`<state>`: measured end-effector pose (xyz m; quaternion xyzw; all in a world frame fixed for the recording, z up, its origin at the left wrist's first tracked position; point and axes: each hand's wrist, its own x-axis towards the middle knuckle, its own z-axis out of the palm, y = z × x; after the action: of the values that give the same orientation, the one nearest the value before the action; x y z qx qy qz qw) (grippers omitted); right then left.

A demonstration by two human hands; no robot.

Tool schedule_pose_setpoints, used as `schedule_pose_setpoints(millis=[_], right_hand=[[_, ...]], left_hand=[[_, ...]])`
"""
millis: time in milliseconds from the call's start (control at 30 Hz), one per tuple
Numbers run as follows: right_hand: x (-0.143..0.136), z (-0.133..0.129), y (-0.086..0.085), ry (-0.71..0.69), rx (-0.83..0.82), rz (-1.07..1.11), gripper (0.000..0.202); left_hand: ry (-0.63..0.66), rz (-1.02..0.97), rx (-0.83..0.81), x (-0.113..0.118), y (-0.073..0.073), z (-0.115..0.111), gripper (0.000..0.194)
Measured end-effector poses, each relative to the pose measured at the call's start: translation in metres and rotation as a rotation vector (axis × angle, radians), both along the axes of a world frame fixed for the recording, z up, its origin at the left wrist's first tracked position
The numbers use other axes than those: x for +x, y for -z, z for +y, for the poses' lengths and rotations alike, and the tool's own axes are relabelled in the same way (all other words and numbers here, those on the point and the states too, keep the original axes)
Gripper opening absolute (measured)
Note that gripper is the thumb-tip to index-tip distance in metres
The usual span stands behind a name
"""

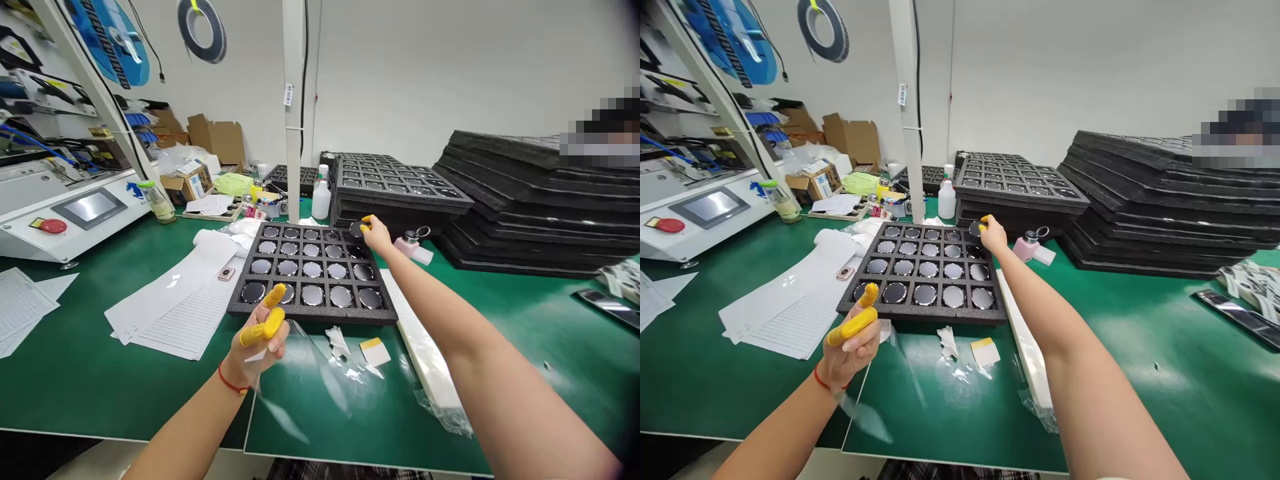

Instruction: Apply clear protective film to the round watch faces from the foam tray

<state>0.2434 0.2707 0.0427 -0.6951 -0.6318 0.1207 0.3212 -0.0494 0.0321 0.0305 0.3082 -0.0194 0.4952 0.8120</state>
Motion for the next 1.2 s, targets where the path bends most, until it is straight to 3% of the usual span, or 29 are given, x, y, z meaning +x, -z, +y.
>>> schedule_pose_setpoints(millis=[200, 367, 500, 700, 967, 1200], right_hand=[[0.003, 0.033, 0.023, -0.178, -0.122, -0.14, 0.025], [0.002, 0.04, 0.029, -0.129, -0.209, -0.311, 0.034], [-0.006, 0.032, 0.026, -0.118, -0.256, -0.491, 0.033], [-0.036, 0.016, 0.016, -0.18, -0.186, -0.701, 0.033], [-0.08, 0.045, 0.003, -0.231, -0.359, -0.825, 0.035], [-0.085, 0.035, 0.008, -0.258, -0.2, -0.784, 0.033]], left_hand=[[0.108, 0.093, 0.026, 0.018, 0.019, 0.005, 0.047], [0.218, 0.217, -0.027, 0.033, 0.033, 0.002, 0.047], [0.249, 0.266, -0.036, 0.034, 0.031, 0.001, 0.046], [0.226, 0.317, -0.022, 0.038, 0.028, 0.001, 0.045], [0.215, 0.386, -0.024, 0.04, 0.032, 0.002, 0.048], [0.214, 0.415, 0.011, 0.038, 0.034, 0.006, 0.053]])
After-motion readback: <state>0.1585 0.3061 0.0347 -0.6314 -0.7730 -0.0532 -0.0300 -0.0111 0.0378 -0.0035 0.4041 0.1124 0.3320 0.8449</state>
